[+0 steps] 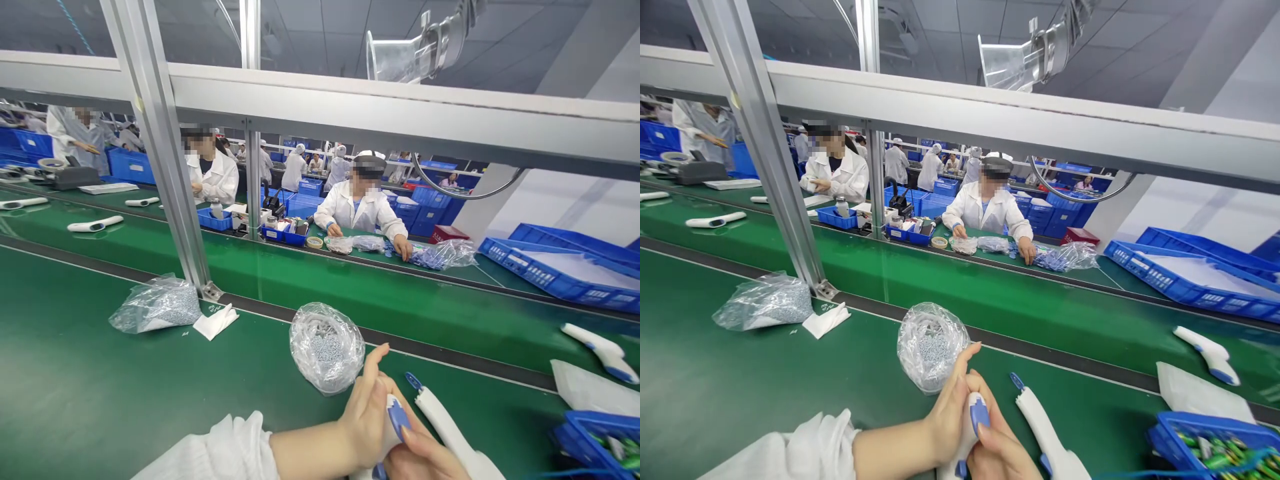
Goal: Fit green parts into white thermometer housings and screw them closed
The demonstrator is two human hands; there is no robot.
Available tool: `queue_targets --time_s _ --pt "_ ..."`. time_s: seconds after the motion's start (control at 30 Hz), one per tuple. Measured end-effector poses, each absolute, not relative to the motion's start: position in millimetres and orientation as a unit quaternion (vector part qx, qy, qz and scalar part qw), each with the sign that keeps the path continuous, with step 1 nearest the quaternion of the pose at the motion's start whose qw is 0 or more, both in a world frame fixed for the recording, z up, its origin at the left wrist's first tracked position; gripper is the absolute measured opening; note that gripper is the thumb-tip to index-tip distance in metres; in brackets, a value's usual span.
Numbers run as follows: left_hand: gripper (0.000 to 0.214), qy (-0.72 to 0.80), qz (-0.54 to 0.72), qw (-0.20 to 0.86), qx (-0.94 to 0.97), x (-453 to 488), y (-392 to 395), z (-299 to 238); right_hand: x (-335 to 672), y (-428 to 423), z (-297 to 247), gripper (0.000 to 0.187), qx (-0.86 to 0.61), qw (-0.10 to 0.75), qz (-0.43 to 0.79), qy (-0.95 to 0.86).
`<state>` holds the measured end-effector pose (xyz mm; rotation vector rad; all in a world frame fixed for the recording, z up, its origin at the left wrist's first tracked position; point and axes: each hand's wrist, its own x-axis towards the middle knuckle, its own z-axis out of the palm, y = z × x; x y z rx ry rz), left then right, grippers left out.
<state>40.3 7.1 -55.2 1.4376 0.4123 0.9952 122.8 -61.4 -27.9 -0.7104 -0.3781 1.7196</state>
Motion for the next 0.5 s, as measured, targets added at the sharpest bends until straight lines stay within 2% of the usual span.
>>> queue_targets --time_s 0.13,0.27,0.4,0.5 --pt "0.072 0.145 0.452 0.581 0.661 39 9 -56 127 -58 -37 0.037 -0.341 0.581 0.706 -0.215" --pt "0.071 0.168 0.439 0.589 0.657 37 9 -57 127 -56 -46 0.048 -0.505 0.583 0.561 -0.301" --pt "0.065 0.244 0.414 0.636 0.604 45 17 -63 148 -54 -43 0.039 -0.635 0.529 0.334 -0.453" --pt "0.052 0.312 0.368 0.578 0.658 58 34 -73 196 -45 -33 0.031 -0.664 0.515 0.287 -0.461"
